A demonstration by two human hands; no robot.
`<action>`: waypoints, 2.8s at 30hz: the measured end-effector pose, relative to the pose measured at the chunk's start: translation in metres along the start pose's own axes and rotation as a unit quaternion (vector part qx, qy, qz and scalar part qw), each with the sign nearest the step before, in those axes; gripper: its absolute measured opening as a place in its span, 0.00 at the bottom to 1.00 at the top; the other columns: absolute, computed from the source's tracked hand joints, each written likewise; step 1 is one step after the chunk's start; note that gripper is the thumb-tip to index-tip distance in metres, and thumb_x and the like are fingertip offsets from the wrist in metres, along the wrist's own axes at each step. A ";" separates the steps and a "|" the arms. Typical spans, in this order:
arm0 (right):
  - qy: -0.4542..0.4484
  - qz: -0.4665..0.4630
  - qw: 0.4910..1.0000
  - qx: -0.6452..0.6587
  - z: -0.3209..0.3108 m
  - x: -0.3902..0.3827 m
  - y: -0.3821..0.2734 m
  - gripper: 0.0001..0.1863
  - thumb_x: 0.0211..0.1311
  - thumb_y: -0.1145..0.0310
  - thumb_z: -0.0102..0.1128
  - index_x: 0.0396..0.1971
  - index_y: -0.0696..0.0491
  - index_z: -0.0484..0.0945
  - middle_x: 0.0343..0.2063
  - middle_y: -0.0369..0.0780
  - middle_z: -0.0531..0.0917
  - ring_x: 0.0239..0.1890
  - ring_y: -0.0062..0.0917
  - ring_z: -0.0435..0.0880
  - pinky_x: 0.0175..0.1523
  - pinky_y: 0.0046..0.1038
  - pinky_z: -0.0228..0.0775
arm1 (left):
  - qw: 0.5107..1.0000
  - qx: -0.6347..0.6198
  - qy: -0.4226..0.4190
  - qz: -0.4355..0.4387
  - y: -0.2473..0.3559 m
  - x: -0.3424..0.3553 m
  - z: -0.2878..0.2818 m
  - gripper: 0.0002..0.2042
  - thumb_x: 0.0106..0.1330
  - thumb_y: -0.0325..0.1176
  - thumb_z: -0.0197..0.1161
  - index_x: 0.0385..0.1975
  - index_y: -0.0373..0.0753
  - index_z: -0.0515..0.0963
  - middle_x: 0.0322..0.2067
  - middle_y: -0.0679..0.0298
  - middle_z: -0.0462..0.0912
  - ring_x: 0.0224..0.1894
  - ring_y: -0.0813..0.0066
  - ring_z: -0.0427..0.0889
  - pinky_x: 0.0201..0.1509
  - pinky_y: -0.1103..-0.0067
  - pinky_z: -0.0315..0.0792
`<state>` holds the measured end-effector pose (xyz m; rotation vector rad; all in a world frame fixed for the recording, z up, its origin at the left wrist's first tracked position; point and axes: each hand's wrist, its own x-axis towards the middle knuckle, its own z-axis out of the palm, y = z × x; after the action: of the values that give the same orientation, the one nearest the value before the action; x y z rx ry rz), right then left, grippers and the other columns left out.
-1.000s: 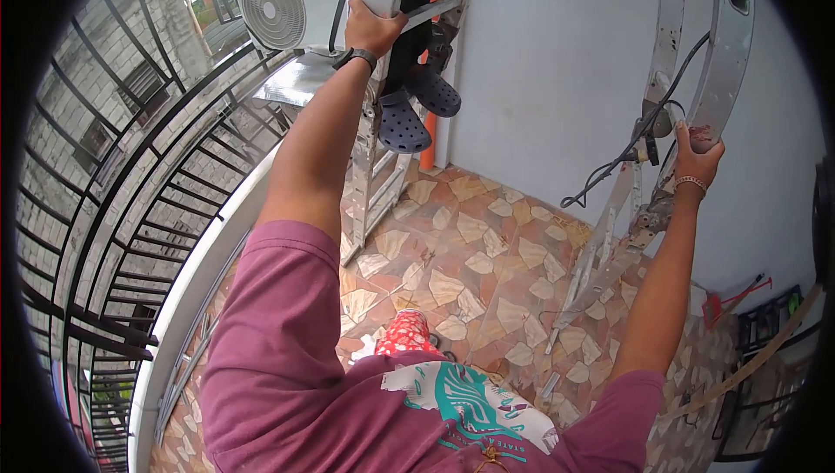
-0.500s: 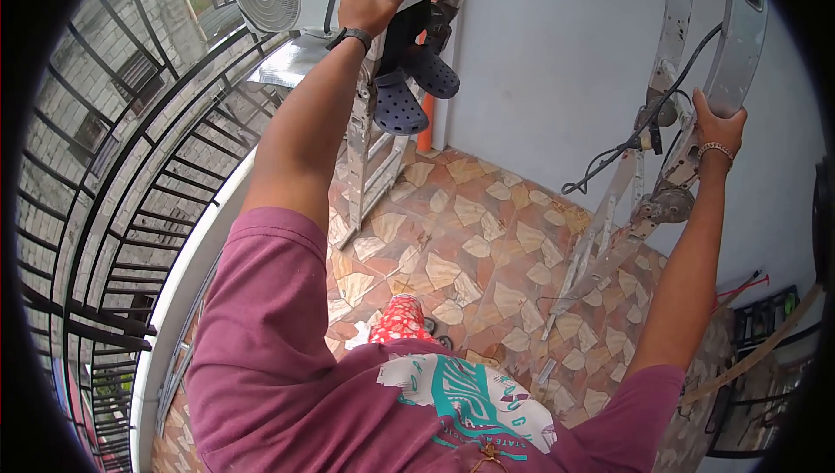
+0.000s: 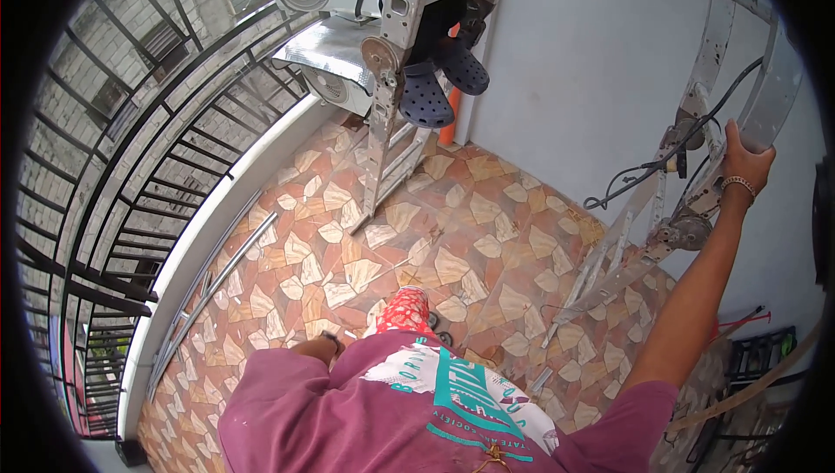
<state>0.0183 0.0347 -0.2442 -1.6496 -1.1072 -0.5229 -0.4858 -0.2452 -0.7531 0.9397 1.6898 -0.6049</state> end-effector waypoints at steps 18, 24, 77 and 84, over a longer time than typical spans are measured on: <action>-0.002 0.002 1.000 0.018 0.007 0.006 0.016 0.35 0.32 0.48 0.63 0.38 0.58 0.68 0.35 0.44 0.75 0.38 0.32 0.75 0.45 0.28 0.63 | 0.970 0.206 0.048 -0.122 -0.096 0.025 0.071 0.18 0.55 0.45 0.47 0.41 0.42 0.66 0.35 0.56 0.72 0.36 0.62 0.73 0.36 0.68 0.66; -0.023 -0.010 0.999 0.039 0.029 0.002 0.008 0.36 0.31 0.47 0.63 0.38 0.59 0.67 0.35 0.45 0.75 0.38 0.33 0.74 0.46 0.28 0.63 | 0.946 0.280 0.049 -0.157 0.027 0.029 0.046 0.16 0.55 0.43 0.47 0.40 0.41 0.67 0.35 0.56 0.73 0.36 0.62 0.73 0.36 0.66 0.66; -0.027 0.017 0.999 0.012 0.009 0.001 0.003 0.43 0.24 0.43 0.63 0.40 0.61 0.66 0.38 0.47 0.74 0.42 0.36 0.73 0.48 0.28 0.61 | -0.170 -0.079 0.520 0.833 0.217 -0.485 -0.045 0.16 0.44 0.19 0.58 0.35 0.36 0.67 0.12 0.71 0.70 0.13 0.85 0.68 0.24 0.90 0.67; -0.013 0.000 1.000 -0.002 0.009 0.002 0.009 0.41 0.26 0.43 0.62 0.39 0.60 0.68 0.37 0.46 0.75 0.42 0.35 0.73 0.47 0.29 0.62 | -0.031 -0.208 0.490 0.846 0.227 -0.453 -0.032 0.17 0.49 0.19 0.49 0.38 0.45 0.58 0.10 0.66 0.65 0.09 0.79 0.63 0.15 0.83 0.63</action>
<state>0.0250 0.0437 -0.2507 -1.6644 -1.1271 -0.5055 -0.2572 -0.2233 -0.3001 -1.8087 0.1297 -2.3994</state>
